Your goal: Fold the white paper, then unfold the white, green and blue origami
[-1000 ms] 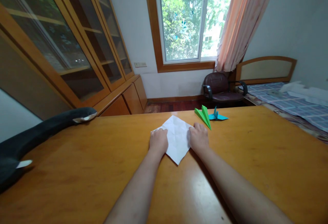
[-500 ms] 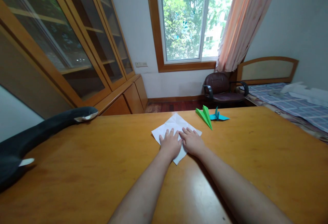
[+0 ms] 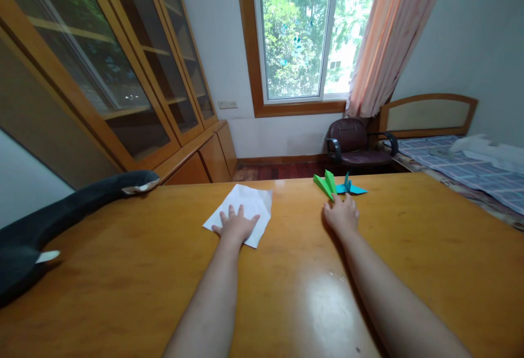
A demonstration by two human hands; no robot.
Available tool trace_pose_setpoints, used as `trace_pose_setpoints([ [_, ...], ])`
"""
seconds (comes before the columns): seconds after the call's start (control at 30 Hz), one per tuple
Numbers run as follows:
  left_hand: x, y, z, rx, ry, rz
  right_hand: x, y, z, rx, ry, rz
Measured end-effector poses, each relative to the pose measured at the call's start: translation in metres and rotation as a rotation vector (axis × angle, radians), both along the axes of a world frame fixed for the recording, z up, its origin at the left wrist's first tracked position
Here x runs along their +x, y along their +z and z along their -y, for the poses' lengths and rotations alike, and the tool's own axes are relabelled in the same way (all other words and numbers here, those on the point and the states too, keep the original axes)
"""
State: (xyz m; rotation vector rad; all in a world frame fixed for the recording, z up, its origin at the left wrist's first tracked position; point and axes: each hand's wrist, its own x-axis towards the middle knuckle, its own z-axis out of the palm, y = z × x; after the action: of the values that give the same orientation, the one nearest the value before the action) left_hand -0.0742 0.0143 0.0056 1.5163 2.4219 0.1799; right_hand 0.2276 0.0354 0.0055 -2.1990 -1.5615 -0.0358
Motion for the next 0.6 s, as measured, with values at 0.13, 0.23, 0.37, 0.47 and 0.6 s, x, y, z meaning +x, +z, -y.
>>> trace_pose_setpoints([
  [0.13, -0.040, 0.003, 0.000, 0.052, 0.204, 0.005, 0.007, -0.005, -0.007, -0.114, 0.040, -0.020],
  [0.23, -0.049, 0.002, 0.002, 0.123, 0.236, 0.008, 0.007, -0.007, -0.008, -0.105, 0.104, -0.012],
  [0.37, -0.041, 0.011, 0.004, 0.291, 0.273, -0.053, 0.008, -0.009, -0.008, -0.072, 0.149, -0.034],
  [0.47, -0.020, 0.023, 0.006, 0.628, 0.172, -0.137, 0.005, -0.013, -0.011, 0.009, 0.228, -0.099],
  [0.6, 0.033, 0.023, 0.012, 0.877, -0.328, 0.265, -0.007, -0.019, -0.014, 0.175, 0.387, -0.320],
])
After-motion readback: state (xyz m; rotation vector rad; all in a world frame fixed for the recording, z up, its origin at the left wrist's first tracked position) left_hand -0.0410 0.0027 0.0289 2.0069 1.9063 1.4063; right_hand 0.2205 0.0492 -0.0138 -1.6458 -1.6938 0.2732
